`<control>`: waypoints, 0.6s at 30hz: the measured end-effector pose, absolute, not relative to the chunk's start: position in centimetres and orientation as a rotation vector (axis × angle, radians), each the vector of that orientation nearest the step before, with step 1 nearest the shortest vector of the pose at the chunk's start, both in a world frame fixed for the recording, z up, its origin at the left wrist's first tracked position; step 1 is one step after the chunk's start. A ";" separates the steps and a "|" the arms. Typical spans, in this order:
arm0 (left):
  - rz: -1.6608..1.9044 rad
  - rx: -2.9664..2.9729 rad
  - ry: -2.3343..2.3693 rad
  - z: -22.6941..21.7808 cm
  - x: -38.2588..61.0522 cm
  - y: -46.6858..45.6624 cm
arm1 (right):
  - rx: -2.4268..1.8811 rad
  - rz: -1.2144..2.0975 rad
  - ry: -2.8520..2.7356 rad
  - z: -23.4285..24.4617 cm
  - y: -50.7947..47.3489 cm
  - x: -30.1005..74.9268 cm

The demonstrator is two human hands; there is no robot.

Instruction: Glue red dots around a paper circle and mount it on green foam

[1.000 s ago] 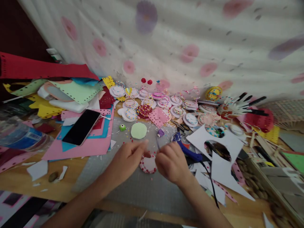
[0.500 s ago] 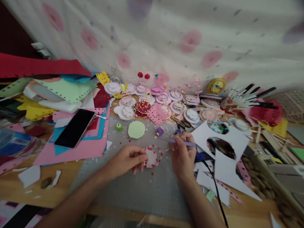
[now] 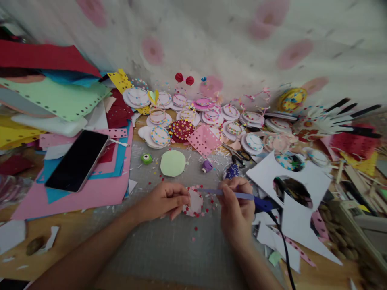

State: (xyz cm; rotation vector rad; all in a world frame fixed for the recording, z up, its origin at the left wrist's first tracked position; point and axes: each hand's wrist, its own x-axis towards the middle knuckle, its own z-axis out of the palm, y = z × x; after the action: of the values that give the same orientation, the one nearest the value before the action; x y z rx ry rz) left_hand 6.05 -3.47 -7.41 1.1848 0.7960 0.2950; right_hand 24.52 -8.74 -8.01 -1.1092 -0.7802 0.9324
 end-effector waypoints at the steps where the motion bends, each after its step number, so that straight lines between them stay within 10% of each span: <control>1: 0.298 1.187 0.806 -7.3 6.2 -3.5 | -1.123 0.923 -0.806 -8.1 -8.8 24.5; 18: 0.377 1.192 0.813 -7.5 6.5 -3.5 | -1.176 0.816 -0.936 -7.9 -8.9 24.1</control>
State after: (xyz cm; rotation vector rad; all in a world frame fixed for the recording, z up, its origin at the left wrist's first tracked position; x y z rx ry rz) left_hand 6.53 -3.52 -7.51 1.1916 0.8126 0.3773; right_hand 24.12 -8.89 -7.92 -1.1756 -0.9360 0.8157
